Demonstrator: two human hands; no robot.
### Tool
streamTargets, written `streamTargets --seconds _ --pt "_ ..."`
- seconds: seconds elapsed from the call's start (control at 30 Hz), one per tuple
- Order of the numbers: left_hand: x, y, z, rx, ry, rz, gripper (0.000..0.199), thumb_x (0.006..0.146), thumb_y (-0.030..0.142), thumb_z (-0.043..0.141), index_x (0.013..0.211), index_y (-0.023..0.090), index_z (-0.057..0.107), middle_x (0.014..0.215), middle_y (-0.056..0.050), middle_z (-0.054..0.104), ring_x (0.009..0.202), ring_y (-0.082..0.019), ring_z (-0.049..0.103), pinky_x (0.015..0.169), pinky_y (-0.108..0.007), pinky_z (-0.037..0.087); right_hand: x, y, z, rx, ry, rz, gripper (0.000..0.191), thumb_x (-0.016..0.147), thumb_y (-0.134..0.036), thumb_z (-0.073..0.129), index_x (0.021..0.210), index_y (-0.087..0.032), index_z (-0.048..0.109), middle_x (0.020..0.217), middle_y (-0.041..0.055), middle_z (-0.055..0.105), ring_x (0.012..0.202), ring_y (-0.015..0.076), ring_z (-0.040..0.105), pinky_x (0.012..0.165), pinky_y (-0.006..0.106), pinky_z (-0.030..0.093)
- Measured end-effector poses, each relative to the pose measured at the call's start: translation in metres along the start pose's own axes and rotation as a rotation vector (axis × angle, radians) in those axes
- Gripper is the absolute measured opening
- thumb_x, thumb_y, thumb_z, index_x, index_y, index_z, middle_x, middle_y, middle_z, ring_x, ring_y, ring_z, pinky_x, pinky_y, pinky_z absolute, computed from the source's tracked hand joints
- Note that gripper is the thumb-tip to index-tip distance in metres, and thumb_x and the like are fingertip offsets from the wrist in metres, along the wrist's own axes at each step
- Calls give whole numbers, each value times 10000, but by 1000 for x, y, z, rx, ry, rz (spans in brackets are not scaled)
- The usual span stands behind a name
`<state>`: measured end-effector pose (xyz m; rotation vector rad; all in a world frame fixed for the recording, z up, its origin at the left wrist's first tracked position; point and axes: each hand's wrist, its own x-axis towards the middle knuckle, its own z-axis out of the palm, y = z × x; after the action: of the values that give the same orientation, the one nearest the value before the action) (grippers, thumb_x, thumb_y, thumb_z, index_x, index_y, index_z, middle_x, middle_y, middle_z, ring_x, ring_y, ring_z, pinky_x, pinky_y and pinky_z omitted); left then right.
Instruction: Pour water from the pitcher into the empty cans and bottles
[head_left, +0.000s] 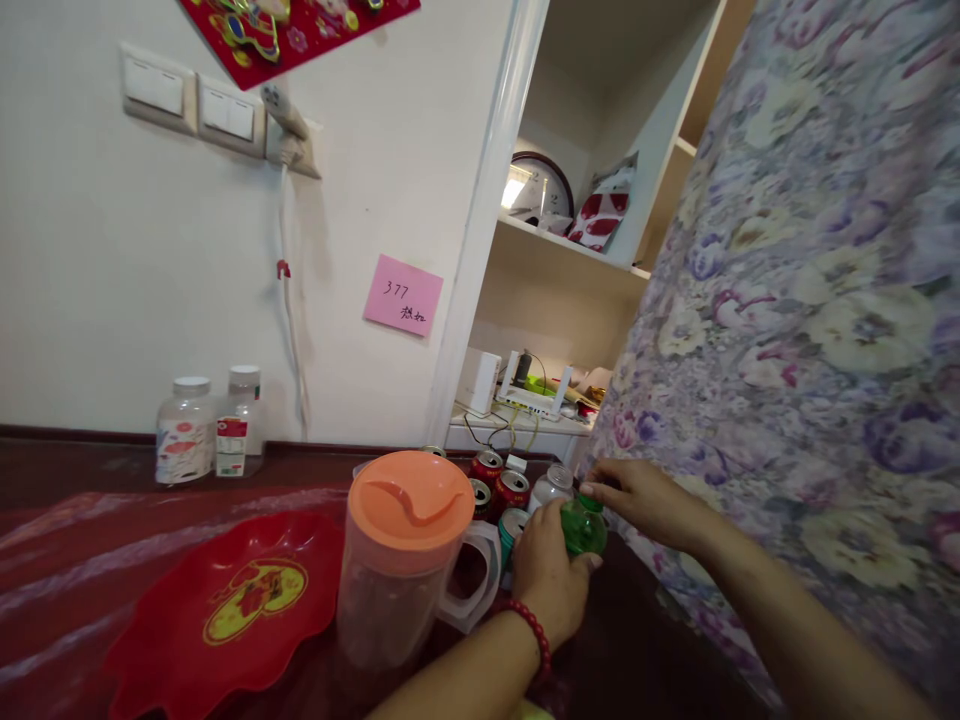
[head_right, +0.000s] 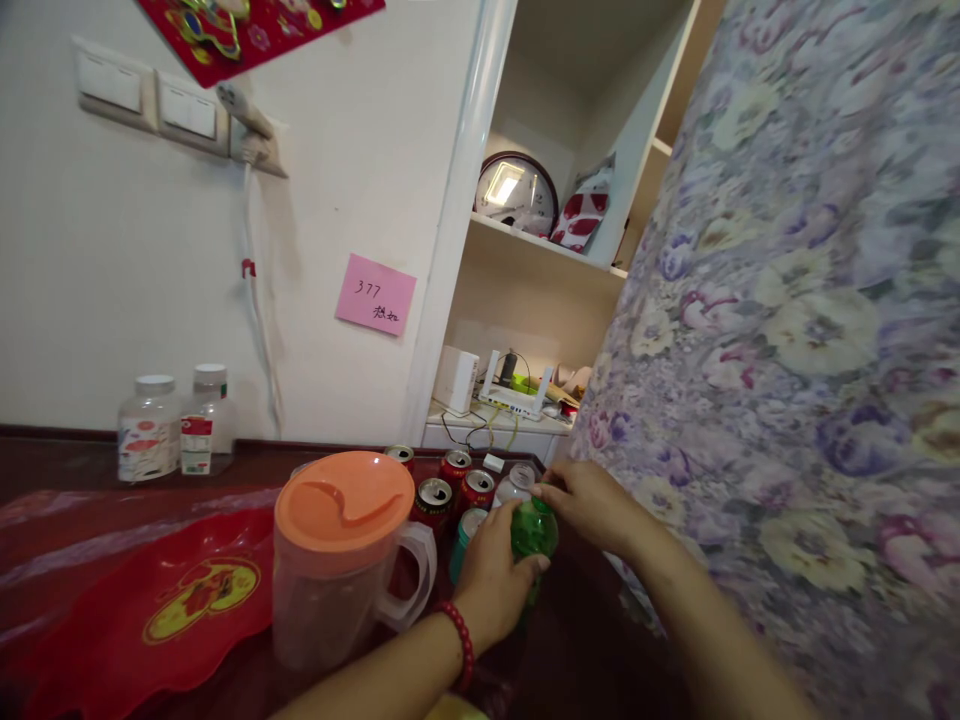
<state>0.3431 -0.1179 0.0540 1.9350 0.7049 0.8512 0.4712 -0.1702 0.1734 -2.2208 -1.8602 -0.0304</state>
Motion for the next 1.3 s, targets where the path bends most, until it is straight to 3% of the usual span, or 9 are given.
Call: streamTargets --seconds 0.17,0.33,0.4,0.47,0.6,0.7,0.87,1.03,1.3 --pt "1 -1 -1 8 2 -3 683 717 247 757 1342 254 483 1388 -90 558 1281 -295 485 1090 -398 350 -1 -5 3 -98 86 145 565 925 -630 365 712 -199 661 711 137 692 705 302 653 602 355 400" --pt "2 -2 -1 4 3 5 699 704 245 778 1343 251 492 1377 -76 570 1280 -291 486 1087 -390 353 -7 3 2 14 32 20 393 923 -453 460 1152 -222 680 1204 87 705 1070 249 652 873 314 466" --pt "0 -1 -1 1 13 7 690 703 236 778 1336 244 502 1364 -73 580 1266 -289 497 1078 -388 362 -7 4 5 20 24 -2 316 908 -376 480 1091 -231 694 1154 57 724 1062 218 653 871 279 459" --pt "-1 0 -1 0 30 9 657 712 220 768 1319 237 519 1341 -67 598 1246 -282 513 1069 -378 371 -6 3 10 -17 46 48 281 908 -391 479 946 -217 696 964 70 752 912 238 683 755 303 462" --pt "-2 2 0 11 49 -6 670 723 206 766 1342 224 509 1349 -62 595 1256 -272 514 1080 -370 365 -6 -8 16 -135 129 216 489 912 -603 413 792 -192 649 761 157 713 746 349 667 600 370 360" --pt "-2 1 0 12 46 -4 695 726 211 771 1363 222 494 1359 -66 589 1264 -268 510 1088 -365 359 -9 -11 15 -133 139 243 590 913 -683 332 792 -205 655 776 157 711 763 361 667 606 375 356" --pt "-3 1 -1 15 50 14 658 731 213 759 1341 222 513 1345 -63 596 1254 -276 513 1083 -370 363 -13 2 15 -22 121 131 407 911 -544 449 1049 -249 693 1017 87 721 943 286 655 734 349 433" --pt "-5 2 -1 30 42 6 655 737 208 747 1347 219 509 1354 -70 593 1262 -278 506 1078 -360 362 -11 12 25 57 136 54 329 908 -427 457 1002 -218 693 1026 70 714 972 241 635 825 320 440" --pt "-7 0 -2 58 48 27 690 750 219 732 1393 218 480 1378 -70 584 1283 -276 501 1098 -371 359 -12 5 35 22 206 145 285 912 -412 461 917 -209 660 957 102 712 894 272 650 771 351 432"
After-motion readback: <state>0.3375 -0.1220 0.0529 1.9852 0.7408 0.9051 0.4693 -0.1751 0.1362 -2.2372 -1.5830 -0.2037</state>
